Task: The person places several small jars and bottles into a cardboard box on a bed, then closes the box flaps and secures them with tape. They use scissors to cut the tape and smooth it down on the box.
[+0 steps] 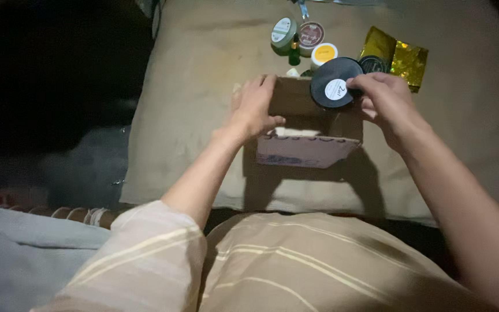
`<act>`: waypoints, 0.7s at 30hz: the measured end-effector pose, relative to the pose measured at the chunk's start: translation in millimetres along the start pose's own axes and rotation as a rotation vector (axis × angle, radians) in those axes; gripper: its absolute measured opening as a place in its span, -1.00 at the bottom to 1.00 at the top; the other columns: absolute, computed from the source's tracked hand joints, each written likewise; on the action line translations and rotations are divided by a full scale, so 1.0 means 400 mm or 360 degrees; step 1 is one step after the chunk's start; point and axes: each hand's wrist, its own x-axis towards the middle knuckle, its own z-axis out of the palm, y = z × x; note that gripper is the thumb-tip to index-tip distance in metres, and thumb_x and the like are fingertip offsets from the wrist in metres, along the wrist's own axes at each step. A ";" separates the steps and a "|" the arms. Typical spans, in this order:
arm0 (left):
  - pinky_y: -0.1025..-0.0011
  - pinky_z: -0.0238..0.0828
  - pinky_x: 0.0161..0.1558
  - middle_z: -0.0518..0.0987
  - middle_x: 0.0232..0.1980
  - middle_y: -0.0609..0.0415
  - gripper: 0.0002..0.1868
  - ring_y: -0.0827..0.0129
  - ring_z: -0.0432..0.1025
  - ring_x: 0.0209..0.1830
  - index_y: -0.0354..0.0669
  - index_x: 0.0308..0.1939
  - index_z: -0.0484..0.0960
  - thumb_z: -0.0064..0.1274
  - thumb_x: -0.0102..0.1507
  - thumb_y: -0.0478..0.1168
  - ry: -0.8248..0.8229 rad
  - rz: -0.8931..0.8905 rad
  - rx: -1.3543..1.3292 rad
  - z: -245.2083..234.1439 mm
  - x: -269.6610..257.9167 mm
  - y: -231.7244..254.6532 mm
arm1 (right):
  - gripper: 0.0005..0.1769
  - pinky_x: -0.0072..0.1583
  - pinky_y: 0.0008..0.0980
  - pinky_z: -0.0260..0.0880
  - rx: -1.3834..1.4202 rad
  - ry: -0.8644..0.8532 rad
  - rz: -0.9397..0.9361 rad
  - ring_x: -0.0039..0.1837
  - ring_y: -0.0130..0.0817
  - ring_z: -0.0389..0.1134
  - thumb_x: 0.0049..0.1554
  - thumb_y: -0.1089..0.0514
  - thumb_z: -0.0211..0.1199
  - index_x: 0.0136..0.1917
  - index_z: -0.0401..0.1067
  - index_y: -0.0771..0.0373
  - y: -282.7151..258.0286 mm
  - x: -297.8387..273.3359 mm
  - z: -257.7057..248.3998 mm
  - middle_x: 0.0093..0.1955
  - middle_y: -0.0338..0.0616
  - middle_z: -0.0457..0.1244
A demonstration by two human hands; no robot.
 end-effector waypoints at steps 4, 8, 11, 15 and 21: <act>-0.18 -0.16 0.51 0.23 0.50 -0.07 0.18 -0.01 0.06 0.55 0.11 0.49 0.15 0.52 -0.10 0.09 -0.0144 0.0039 0.0070 0.014 -0.018 -0.054 | -0.65 -0.15 -0.52 0.30 -0.0163 0.0037 0.0070 -0.19 -0.53 0.25 0.14 0.04 0.27 0.12 0.44 0.27 0.035 -0.006 0.030 -0.15 -0.25 0.24; -0.22 -0.30 0.52 0.02 0.63 -0.07 0.41 -0.02 -0.13 0.63 0.25 0.57 -0.07 0.55 -0.18 0.18 -0.0204 0.0052 0.0110 0.030 0.000 -0.083 | -0.63 -0.14 -0.49 0.39 -0.0444 0.0017 0.0103 -0.16 -0.46 0.33 0.13 0.01 0.29 0.11 0.44 0.28 0.083 -0.021 0.065 -0.13 -0.15 0.28; -0.31 -0.38 0.51 -0.06 0.66 -0.08 0.53 0.00 -0.22 0.67 0.33 0.61 -0.21 0.56 -0.22 0.25 -0.0354 -0.0001 0.0086 0.038 0.004 -0.106 | -0.59 -0.10 -0.50 0.42 -0.0524 -0.0015 0.0025 -0.09 -0.51 0.35 0.12 -0.01 0.31 0.13 0.46 0.29 0.109 -0.041 0.083 -0.06 -0.18 0.32; -0.39 -0.36 0.48 -0.07 0.67 -0.04 0.65 0.00 -0.24 0.68 0.36 0.61 -0.37 0.55 -0.27 0.32 -0.0535 -0.0040 0.0095 0.045 0.005 -0.128 | -0.49 -0.10 -0.49 0.41 -0.0454 -0.0049 0.0028 -0.11 -0.50 0.35 0.06 0.01 0.37 0.21 0.44 0.30 0.134 -0.077 0.092 0.00 -0.13 0.35; -0.44 -0.21 0.45 0.01 0.65 -0.03 0.66 0.02 -0.11 0.66 0.45 0.59 -0.42 0.55 -0.27 0.35 -0.0568 -0.0055 0.0083 0.063 0.019 -0.160 | -0.46 -0.13 -0.47 0.45 -0.0613 -0.0021 -0.0015 -0.16 -0.44 0.39 0.06 0.06 0.37 0.25 0.40 0.34 0.154 -0.102 0.107 -0.02 -0.03 0.37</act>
